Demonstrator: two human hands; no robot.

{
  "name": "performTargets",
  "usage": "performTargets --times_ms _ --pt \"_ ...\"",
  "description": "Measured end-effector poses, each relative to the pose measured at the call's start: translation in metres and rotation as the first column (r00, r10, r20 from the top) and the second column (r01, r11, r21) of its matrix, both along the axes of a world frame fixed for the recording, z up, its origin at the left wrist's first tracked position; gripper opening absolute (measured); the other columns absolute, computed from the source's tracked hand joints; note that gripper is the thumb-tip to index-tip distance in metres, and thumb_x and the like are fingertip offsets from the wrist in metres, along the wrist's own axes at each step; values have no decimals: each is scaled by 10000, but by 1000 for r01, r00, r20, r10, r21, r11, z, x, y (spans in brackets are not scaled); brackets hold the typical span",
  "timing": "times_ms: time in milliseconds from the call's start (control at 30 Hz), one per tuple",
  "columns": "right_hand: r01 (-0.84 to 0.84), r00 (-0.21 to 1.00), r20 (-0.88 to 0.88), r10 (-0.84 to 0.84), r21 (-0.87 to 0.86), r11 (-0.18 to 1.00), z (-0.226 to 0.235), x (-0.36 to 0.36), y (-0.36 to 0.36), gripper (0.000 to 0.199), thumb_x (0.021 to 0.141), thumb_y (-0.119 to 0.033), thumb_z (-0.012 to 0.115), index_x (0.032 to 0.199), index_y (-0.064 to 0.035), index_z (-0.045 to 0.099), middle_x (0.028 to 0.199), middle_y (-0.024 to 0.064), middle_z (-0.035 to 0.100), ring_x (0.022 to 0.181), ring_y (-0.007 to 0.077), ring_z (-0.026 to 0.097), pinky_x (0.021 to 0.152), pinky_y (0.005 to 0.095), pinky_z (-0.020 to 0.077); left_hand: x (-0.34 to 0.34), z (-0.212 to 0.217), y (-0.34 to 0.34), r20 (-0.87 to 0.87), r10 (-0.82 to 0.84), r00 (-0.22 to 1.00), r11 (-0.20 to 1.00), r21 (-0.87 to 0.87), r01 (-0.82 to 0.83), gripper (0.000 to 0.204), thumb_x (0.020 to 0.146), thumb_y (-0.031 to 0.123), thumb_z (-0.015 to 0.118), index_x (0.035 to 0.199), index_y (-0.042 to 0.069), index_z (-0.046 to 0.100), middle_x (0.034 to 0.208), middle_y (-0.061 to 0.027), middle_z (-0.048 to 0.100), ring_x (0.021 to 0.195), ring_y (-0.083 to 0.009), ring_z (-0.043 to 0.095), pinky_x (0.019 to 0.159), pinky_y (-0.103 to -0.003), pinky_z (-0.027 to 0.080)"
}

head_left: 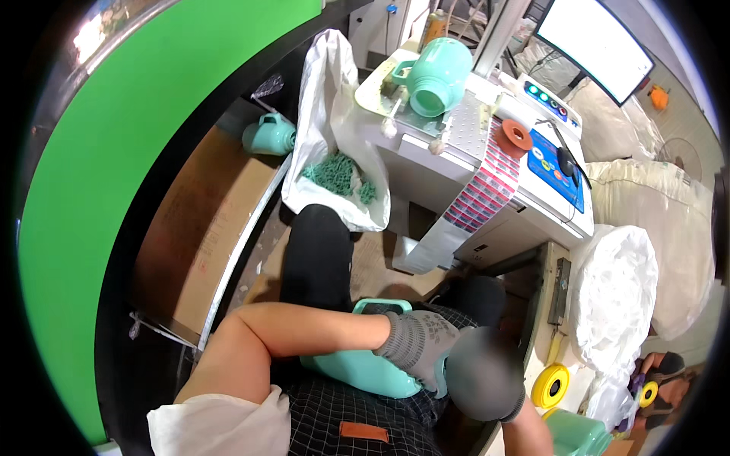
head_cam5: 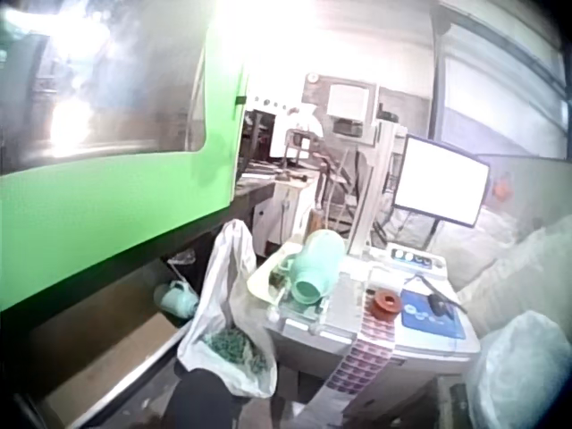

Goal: The person sits on the floor and repeatedly applies labels to light green plastic containers using a label printer. They peel labels from a roll, stick them onto the containers, and then cap the containers with yellow lids before placing them on a nearby table.

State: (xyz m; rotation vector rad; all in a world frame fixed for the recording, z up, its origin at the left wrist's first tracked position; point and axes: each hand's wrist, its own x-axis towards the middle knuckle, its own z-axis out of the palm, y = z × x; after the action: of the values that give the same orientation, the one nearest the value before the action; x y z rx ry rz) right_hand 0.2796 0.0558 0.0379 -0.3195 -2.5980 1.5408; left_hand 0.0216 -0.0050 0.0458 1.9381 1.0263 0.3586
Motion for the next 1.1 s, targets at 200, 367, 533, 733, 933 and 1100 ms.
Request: performTargets --times_ms 200,367,533,733,933,1100 --pt "-15 999 -36 29 342 940 -1 -25 -7 445 979 -74 731 1413 -62 633 1318 57 662 1186 160 645 1020 304 547 -16 -6 -8 7 -37 999 999 14 36 873 709 524 904 1353 19 601 996 -187 753 926 -389 740 843 -465 588" --pt "608 793 -110 -599 192 771 14 -52 -59 455 904 -148 812 1329 -70 673 1195 73 690 1071 201 676 913 340 553 -71 10 -40 157 204 966 977 27 -211 999 740 542 907 1500 70 464 1158 -175 732 1041 -348 738 926 -439 570" --pt "679 701 -507 -501 259 687 38 -94 -43 356 914 -174 770 1246 -74 688 1129 89 713 969 222 697 820 333 559 -106 6 -68 309 323 895 940 3 -340 1065 737 521 912 1561 64 417 1216 -180 719 1106 -337 734 972 -428 570" --pt "-69 990 -68 123 529 846 73 -146 -11 296 910 -188 743 1180 -74 703 1074 108 739 882 253 725 744 336 572 -101 6 -54 199 330 923 941 3 -337 1122 715 504 910 1591 65 363 1173 -222 725 1054 -386 740 947 -458 572" --pt "-315 947 137 290 567 761 61 -129 12 379 793 -206 803 1112 -13 731 858 108 696 746 280 675 668 390 535 -85 1 -37 195 226 954 973 9 -232 1153 751 513 878 1620 23 298 1080 -219 732 988 -376 740 893 -465 578" --pt "-260 965 184 184 617 743 62 -117 3 319 776 -222 816 1034 -47 748 825 89 679 734 277 675 634 401 533 -81 4 -24 203 90 975 996 -14 -89 1166 791 510 837 1640 -39 254 1082 -221 730 978 -380 732 872 -458 578"
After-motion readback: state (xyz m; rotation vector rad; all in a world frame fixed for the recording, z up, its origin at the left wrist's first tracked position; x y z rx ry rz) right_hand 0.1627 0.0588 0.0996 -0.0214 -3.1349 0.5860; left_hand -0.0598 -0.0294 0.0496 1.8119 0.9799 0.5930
